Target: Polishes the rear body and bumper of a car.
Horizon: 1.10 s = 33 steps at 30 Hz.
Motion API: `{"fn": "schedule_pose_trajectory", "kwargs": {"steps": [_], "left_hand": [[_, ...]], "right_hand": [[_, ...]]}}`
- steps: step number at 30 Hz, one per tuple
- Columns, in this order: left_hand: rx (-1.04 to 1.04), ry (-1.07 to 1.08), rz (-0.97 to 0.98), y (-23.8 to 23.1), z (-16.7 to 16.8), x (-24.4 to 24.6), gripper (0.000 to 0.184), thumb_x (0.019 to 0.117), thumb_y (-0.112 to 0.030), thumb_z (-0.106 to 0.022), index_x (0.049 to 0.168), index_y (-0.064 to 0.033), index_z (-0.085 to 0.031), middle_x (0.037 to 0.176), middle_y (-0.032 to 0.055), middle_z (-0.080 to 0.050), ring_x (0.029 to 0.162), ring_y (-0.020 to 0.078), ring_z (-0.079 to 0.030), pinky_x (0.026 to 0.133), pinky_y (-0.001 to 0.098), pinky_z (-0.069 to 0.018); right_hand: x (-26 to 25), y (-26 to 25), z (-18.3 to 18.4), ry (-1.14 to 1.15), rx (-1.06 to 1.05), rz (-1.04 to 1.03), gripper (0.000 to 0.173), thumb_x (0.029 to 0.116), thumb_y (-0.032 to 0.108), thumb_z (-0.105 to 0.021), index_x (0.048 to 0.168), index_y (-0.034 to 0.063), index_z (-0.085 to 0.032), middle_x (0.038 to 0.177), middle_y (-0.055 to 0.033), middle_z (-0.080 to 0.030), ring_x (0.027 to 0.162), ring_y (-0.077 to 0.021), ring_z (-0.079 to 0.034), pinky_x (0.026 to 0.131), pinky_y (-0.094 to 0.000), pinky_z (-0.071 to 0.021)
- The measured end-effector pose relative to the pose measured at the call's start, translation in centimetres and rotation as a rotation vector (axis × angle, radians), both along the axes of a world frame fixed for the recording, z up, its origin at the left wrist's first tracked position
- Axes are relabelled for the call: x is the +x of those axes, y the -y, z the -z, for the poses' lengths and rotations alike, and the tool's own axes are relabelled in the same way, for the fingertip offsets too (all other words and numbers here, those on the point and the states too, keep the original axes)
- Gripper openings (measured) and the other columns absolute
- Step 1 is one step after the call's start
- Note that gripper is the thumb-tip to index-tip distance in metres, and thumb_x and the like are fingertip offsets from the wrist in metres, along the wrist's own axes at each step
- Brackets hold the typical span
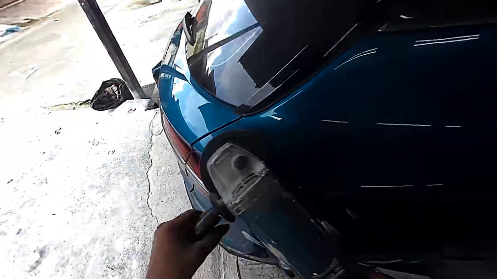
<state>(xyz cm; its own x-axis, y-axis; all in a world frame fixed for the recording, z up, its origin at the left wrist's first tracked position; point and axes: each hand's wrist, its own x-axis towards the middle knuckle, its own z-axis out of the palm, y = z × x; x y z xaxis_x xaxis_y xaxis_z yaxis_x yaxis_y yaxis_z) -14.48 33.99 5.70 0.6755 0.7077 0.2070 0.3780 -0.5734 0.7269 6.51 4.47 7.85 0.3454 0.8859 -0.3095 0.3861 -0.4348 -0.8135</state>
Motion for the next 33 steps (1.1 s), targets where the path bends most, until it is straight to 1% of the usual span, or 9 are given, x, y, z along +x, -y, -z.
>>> {"fn": "schedule_pose_trajectory", "kwargs": {"steps": [4, 8, 12, 16, 19, 23, 26, 30, 33], "left_hand": [[-0.158, 0.180, -0.192, -5.1, 5.0, -5.0, 0.027, 0.0760, -0.043, -0.082, 0.078, -0.0185, -0.071, 0.058, -0.0062, -0.059, 0.045, 0.0054, -0.051, 0.041, 0.0240, -0.0418], [-0.237, 0.271, -0.244, -5.0, 8.5, -6.3, 0.030, 0.0731, -0.040, -0.086, 0.079, -0.0150, -0.072, 0.059, -0.0050, -0.060, 0.046, 0.0050, -0.053, 0.042, 0.0229, -0.0435], [-0.142, 0.384, -0.123, 0.2, 10.9, -4.6, 0.028, 0.0762, -0.031, -0.087, 0.085, -0.0104, -0.070, 0.071, -0.0121, -0.066, 0.062, -0.0059, -0.060, 0.057, 0.0158, -0.0526], [0.093, 0.316, 0.065, 5.7, 13.5, -0.8, 0.044, 0.0811, -0.041, -0.082, 0.091, 0.0000, -0.069, 0.076, 0.0019, -0.070, 0.070, 0.0008, -0.067, 0.067, 0.0225, -0.0587], [0.318, 0.141, 0.185, 11.1, 13.3, 4.8, 0.044, 0.0860, -0.049, -0.072, 0.084, -0.0050, -0.070, 0.069, 0.0065, -0.068, 0.061, 0.0162, -0.067, 0.056, 0.0390, -0.0570], [0.368, -0.028, 0.375, 18.6, 14.2, 13.1, 0.040, 0.0922, -0.047, -0.068, 0.079, -0.0091, -0.071, 0.066, 0.0042, -0.066, 0.057, 0.0201, -0.067, 0.051, 0.0435, -0.0555], [0.410, -0.086, 0.546, 22.4, 13.6, 18.6, 0.035, 0.0911, -0.044, -0.070, 0.081, -0.0105, -0.070, 0.068, 0.0042, -0.067, 0.058, 0.0209, -0.067, 0.050, 0.0441, -0.0551], [0.404, -0.185, 0.635, 25.0, 11.9, 20.9, 0.029, 0.0884, -0.040, -0.073, 0.084, -0.0116, -0.070, 0.071, 0.0037, -0.066, 0.060, 0.0213, -0.067, 0.050, 0.0444, -0.0543], [0.348, -0.267, 0.539, 23.9, 13.0, 17.8, 0.034, 0.0941, -0.045, -0.066, 0.083, -0.0129, -0.068, 0.068, 0.0024, -0.065, 0.059, 0.0200, -0.066, 0.051, 0.0442, -0.0548]], "right_hand": [[-3.0, -8.2, -0.8, 0.149, -0.127, -0.160, 0.068, 0.0828, 0.045, -0.080, 0.132, 0.0037, -0.058, 0.108, -0.0128, -0.072, 0.101, -0.0255, -0.071, 0.090, -0.0487, -0.0568], [-3.4, -9.6, 1.1, 0.206, -0.205, -0.203, 0.067, 0.0852, 0.049, -0.076, 0.132, 0.0042, -0.059, 0.109, -0.0154, -0.071, 0.104, -0.0290, -0.070, 0.092, -0.0503, -0.0555], [-1.7, -4.3, 4.8, 0.312, -0.145, -0.149, 0.065, 0.0879, 0.045, -0.075, 0.136, 0.0040, -0.059, 0.116, -0.0178, -0.071, 0.108, -0.0335, -0.069, 0.094, -0.0562, -0.0546], [0.7, 2.0, 10.7, 0.286, -0.268, 0.033, 0.065, 0.0867, 0.037, -0.077, 0.139, 0.0046, -0.056, 0.124, -0.0195, -0.068, 0.113, -0.0369, -0.067, 0.096, -0.0598, -0.0518], [2.2, 8.5, 18.4, 0.171, -0.113, 0.315, 0.064, 0.0822, 0.033, -0.081, 0.135, 0.0028, -0.061, 0.125, -0.0154, -0.069, 0.119, -0.0270, -0.066, 0.107, -0.0487, -0.0499], [4.3, 16.0, 26.0, -0.097, 0.009, 0.600, 0.075, 0.0711, 0.019, -0.089, 0.135, -0.0048, -0.058, 0.127, -0.0163, -0.068, 0.120, -0.0194, -0.064, 0.108, -0.0358, -0.0497], [4.8, 19.5, 26.9, -0.316, -0.018, 0.792, 0.071, 0.0659, 0.008, -0.090, 0.129, -0.0040, -0.060, 0.119, -0.0141, -0.069, 0.110, -0.0172, -0.067, 0.099, -0.0354, -0.0548], [4.4, 22.2, 27.2, -0.417, -0.076, 0.828, 0.061, 0.0653, 0.010, -0.089, 0.120, -0.0034, -0.063, 0.106, -0.0140, -0.070, 0.093, -0.0201, -0.070, 0.085, -0.0398, -0.0595], [4.6, 21.5, 26.8, -0.305, -0.113, 0.682, 0.066, 0.0675, 0.014, -0.088, 0.126, -0.0017, -0.062, 0.115, -0.0128, -0.070, 0.106, -0.0182, -0.068, 0.098, -0.0381, -0.0547]]}}
